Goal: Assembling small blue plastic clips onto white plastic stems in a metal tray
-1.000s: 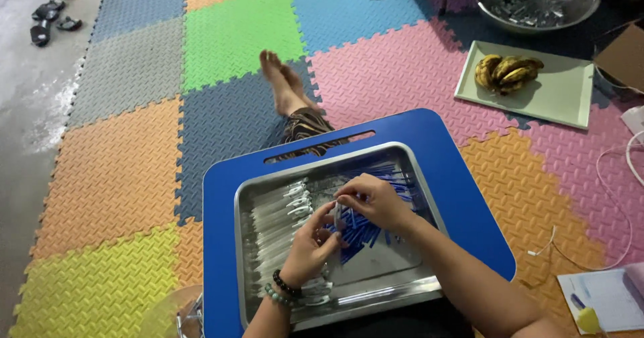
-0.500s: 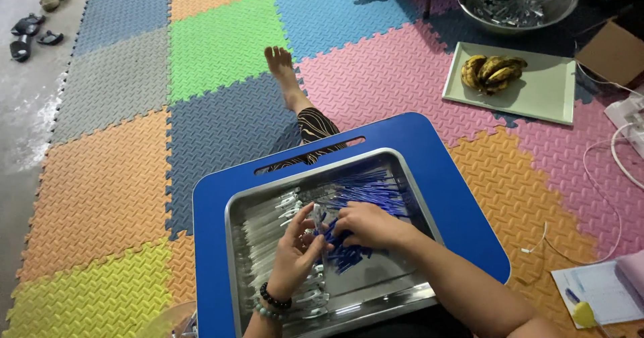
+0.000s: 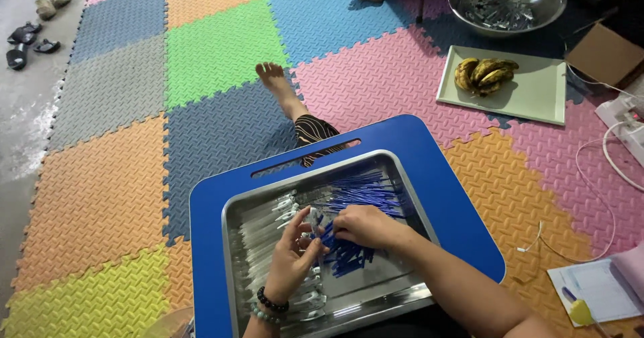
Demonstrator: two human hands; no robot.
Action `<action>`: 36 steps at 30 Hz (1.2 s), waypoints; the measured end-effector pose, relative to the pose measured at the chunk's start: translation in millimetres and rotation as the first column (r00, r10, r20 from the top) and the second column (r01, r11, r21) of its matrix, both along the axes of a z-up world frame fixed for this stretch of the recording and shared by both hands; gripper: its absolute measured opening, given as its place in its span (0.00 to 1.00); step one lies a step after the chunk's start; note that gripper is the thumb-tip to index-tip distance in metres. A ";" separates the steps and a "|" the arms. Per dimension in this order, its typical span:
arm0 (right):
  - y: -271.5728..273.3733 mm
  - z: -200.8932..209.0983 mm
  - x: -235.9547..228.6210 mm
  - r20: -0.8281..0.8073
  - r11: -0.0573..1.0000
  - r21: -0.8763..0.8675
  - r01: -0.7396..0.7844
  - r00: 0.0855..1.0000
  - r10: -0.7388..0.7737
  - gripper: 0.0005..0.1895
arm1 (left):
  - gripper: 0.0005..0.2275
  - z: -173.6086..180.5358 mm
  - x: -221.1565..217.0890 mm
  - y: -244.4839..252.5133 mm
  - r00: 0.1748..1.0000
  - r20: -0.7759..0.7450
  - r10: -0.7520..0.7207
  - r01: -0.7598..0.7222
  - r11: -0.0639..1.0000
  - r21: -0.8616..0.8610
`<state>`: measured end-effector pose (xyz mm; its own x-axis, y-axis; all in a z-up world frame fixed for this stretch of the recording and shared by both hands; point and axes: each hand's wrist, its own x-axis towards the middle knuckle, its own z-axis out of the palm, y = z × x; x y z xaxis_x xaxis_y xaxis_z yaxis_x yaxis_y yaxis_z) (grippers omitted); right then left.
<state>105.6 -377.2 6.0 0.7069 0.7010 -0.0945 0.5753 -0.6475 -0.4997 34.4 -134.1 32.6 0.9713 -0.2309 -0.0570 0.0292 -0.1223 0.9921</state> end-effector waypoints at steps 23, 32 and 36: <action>-4.4 -18.8 10.6 -0.615 0.388 0.692 0.608 0.779 -0.123 0.09 | 0.19 -29.9 -1.8 -2.0 0.998 -0.048 0.051 -0.059 0.981 -0.187; 0.1 2.9 5.6 -0.729 0.146 0.669 0.729 0.682 -0.060 0.11 | 0.20 -39.4 -6.9 -8.2 0.999 -0.027 -0.030 0.024 0.982 -0.188; -9.7 9.8 16.6 -0.717 0.049 0.681 0.731 0.679 -0.159 0.10 | 0.21 -33.4 -5.1 -8.3 0.997 -0.010 -0.072 0.068 0.975 -0.211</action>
<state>122.2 -387.0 15.8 0.9989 0.0150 -0.0440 -0.0464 0.3692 -0.9282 29.4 -142.4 -0.8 0.9516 -0.3068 -0.0173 0.0459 0.0865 0.9952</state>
